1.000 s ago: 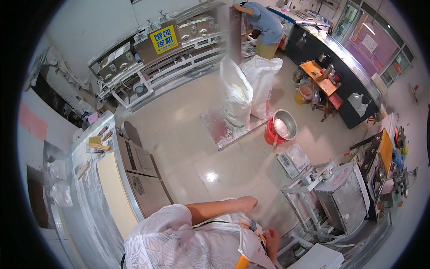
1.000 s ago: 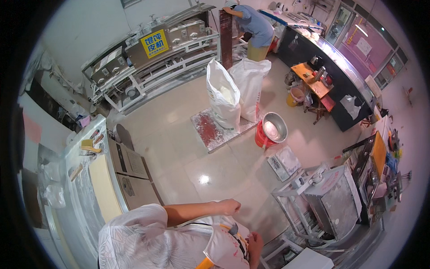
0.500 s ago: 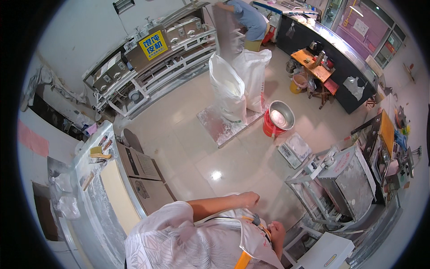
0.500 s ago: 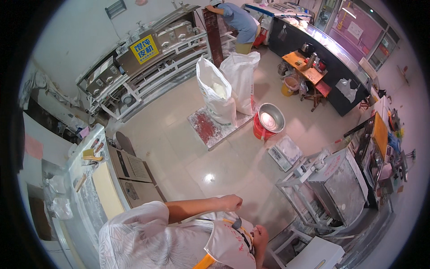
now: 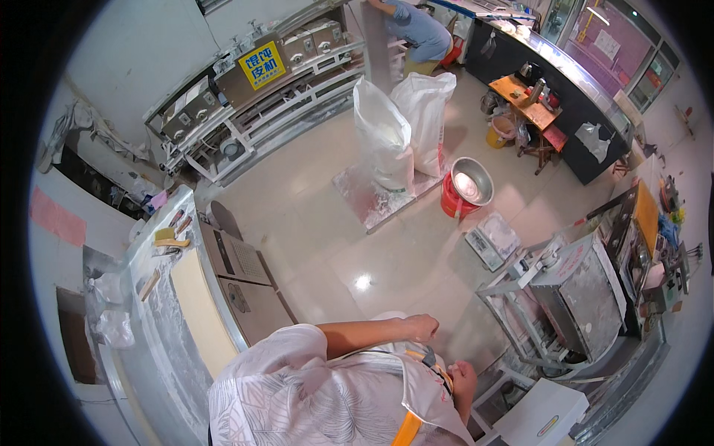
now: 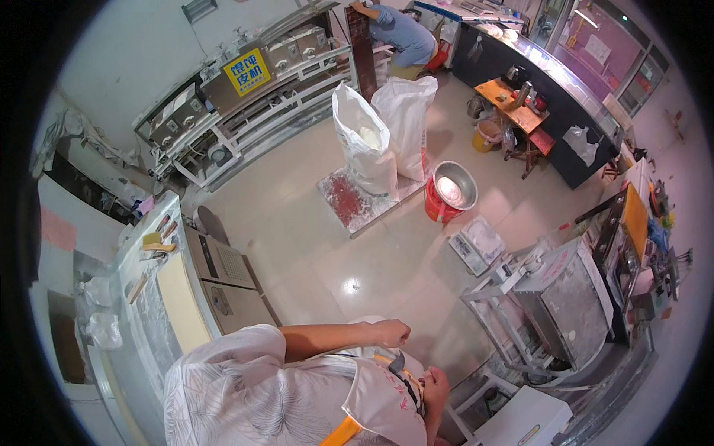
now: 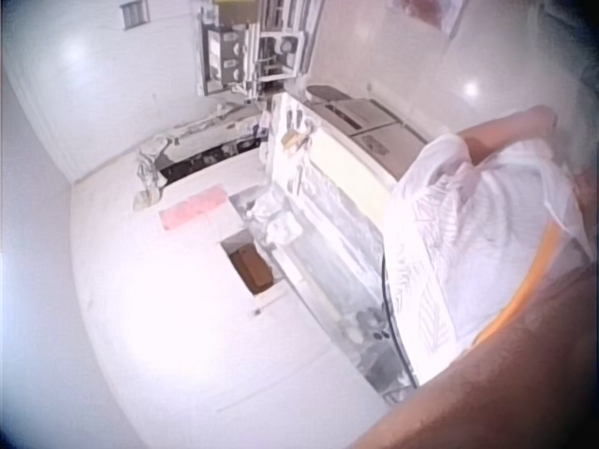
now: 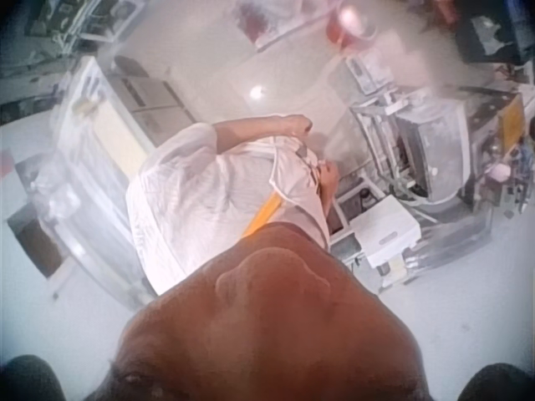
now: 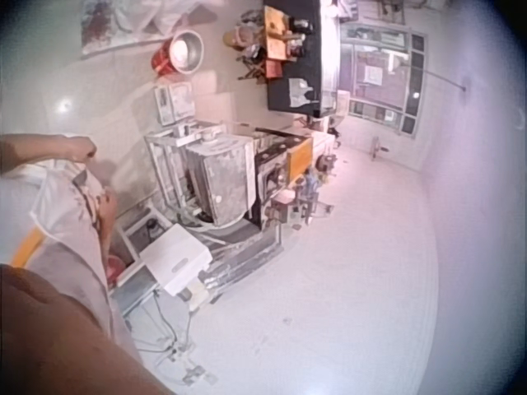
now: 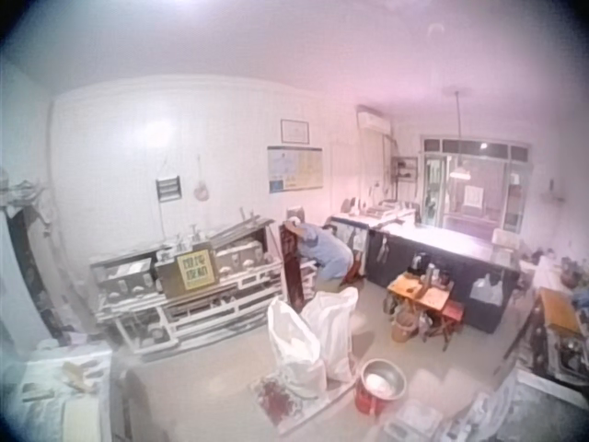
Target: The person feeds a sheet of dough through a roller machine, then folds and cuts it into thin strips on a metal table using a bench scraper. The cut noodles are gathered and placed on the table.
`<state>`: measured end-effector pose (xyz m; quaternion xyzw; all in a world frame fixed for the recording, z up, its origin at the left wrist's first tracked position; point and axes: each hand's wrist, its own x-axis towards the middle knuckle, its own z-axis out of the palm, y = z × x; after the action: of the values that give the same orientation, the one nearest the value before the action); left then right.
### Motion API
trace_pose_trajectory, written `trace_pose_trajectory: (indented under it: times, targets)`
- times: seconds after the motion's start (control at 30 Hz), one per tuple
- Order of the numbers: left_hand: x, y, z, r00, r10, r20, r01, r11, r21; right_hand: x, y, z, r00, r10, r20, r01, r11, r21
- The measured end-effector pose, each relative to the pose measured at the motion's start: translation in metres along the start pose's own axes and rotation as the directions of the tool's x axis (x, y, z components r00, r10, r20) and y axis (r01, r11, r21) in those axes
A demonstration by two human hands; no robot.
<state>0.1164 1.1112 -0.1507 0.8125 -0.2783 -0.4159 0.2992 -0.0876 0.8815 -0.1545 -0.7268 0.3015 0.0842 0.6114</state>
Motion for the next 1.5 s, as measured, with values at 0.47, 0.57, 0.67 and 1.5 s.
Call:
trace_pose_trajectory:
  times: [0.47,0.57,0.67,1.5]
  targets:
    - [-0.006,0.008,0.009,1.000,0.008,0.019,-0.008,1.000,0.025,-0.013,0.017,-0.005,0.999,-0.016,-0.040,0.016,1.000,0.008]
    - [-0.002,0.008,0.009,0.999,0.029,0.030,-0.030,0.998,0.048,-0.017,0.016,-0.005,0.999,-0.018,-0.049,0.019,1.000,0.014]
    - [0.002,0.009,0.007,0.999,0.031,0.044,-0.033,0.998,0.054,-0.020,0.017,-0.004,0.998,-0.018,-0.065,0.020,0.999,0.029]
    - [0.025,-0.002,0.023,0.959,0.136,0.248,-0.170,0.978,0.123,-0.071,0.026,0.011,0.933,0.148,-0.329,-0.181,0.981,-0.071]
